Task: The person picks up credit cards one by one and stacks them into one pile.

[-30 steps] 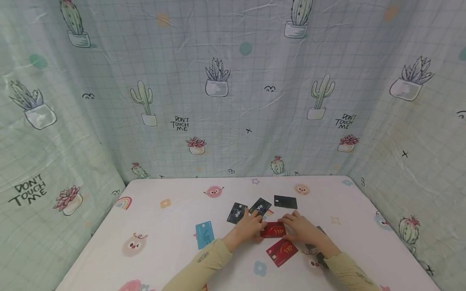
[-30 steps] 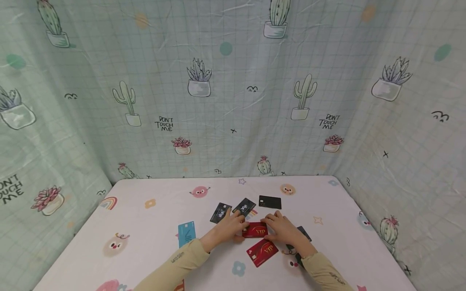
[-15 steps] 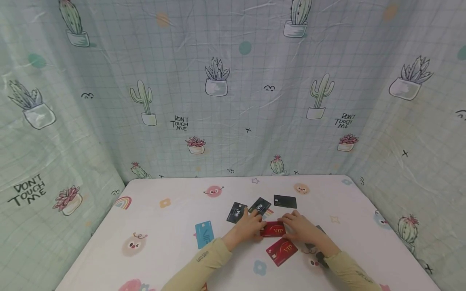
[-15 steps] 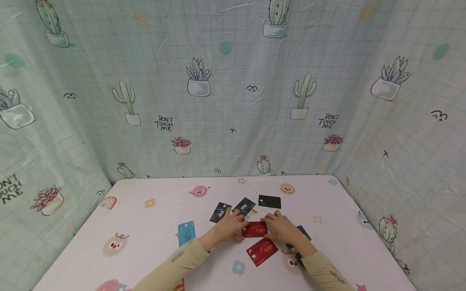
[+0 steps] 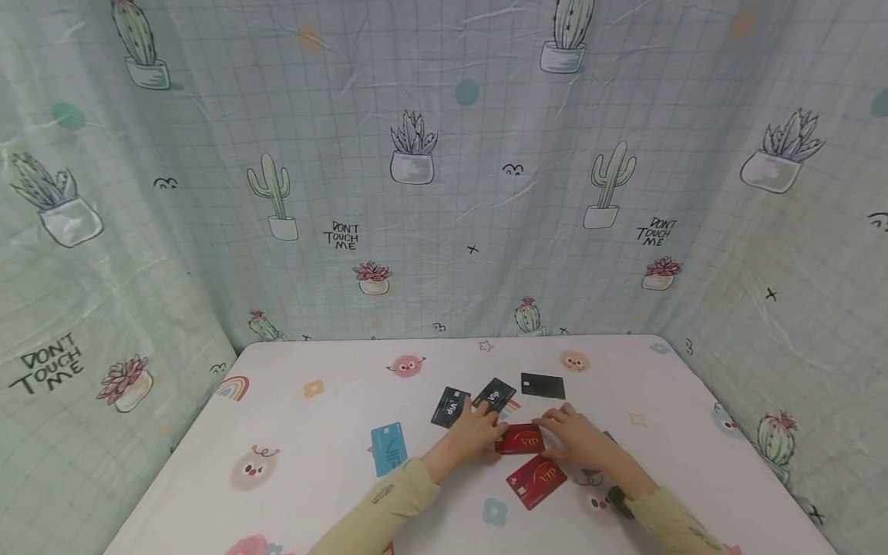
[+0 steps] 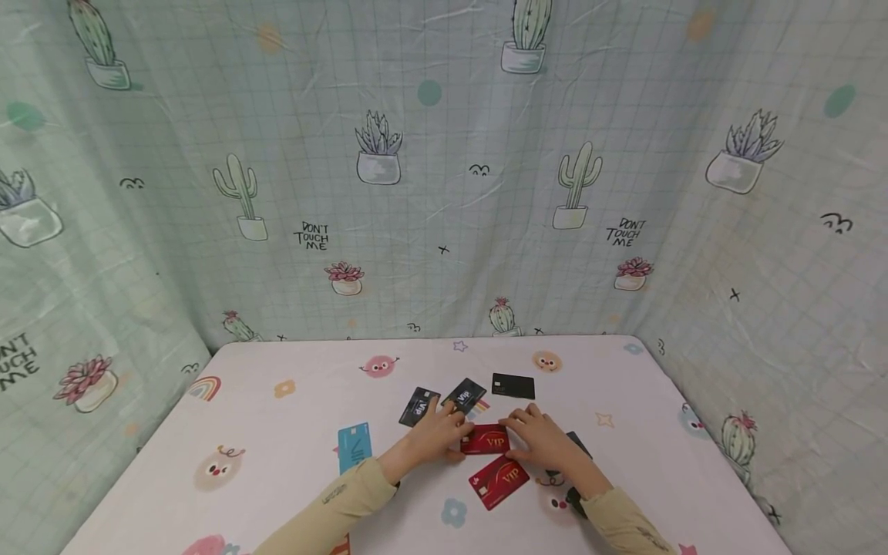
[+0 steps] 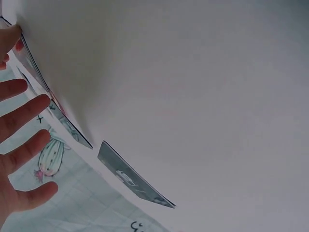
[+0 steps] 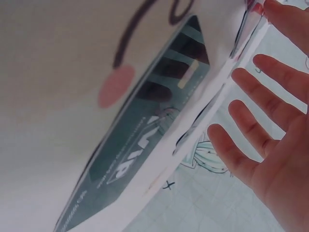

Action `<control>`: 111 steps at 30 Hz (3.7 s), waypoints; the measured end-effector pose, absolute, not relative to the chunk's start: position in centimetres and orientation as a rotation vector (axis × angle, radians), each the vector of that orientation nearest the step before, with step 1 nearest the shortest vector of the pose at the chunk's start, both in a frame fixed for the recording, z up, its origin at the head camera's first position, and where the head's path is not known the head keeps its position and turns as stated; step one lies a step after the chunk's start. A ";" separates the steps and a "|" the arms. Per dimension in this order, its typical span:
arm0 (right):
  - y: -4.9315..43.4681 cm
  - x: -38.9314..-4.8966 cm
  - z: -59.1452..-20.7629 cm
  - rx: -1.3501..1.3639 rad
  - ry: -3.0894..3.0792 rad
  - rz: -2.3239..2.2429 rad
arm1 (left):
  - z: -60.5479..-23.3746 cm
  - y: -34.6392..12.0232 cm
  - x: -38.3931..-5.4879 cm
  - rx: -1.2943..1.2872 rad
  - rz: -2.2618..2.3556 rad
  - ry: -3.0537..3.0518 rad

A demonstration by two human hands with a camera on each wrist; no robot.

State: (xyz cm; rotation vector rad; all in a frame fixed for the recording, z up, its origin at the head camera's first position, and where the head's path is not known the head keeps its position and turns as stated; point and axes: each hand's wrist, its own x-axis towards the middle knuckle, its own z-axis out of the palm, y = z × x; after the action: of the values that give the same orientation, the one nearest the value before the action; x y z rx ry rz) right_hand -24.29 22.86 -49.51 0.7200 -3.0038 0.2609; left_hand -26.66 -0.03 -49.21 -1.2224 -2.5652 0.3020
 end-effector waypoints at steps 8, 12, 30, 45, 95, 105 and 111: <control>22.8 -23.6 -48.6 0.747 -3.008 0.289 | -49.5 0.0 -26.0 -1.214 0.244 -2.477; 22.8 -23.4 -48.3 0.753 -3.007 0.287 | -49.4 0.1 -25.5 -1.223 0.200 -2.457; 22.4 -21.8 -47.1 0.893 -2.949 0.234 | -49.0 1.1 -22.9 -1.342 0.186 -2.462; 22.8 -21.1 -49.1 0.999 -3.031 0.212 | -49.5 1.5 -21.9 -1.424 0.257 -2.441; 22.1 -20.1 -49.1 0.998 -3.065 0.293 | -49.5 1.5 -21.7 -1.444 0.331 -2.427; 22.8 -19.8 -49.4 0.941 -3.080 0.215 | -49.1 1.3 -21.5 -1.441 0.349 -2.459; 23.5 -19.5 -49.0 0.958 -3.074 0.204 | -49.2 1.2 -21.5 -1.424 0.333 -2.470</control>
State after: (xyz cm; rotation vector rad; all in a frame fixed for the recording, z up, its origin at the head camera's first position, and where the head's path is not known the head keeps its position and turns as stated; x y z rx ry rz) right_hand -19.48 23.52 -49.03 0.9583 -3.0745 0.2040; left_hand -21.45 1.22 -49.17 -1.4240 -2.4699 0.3329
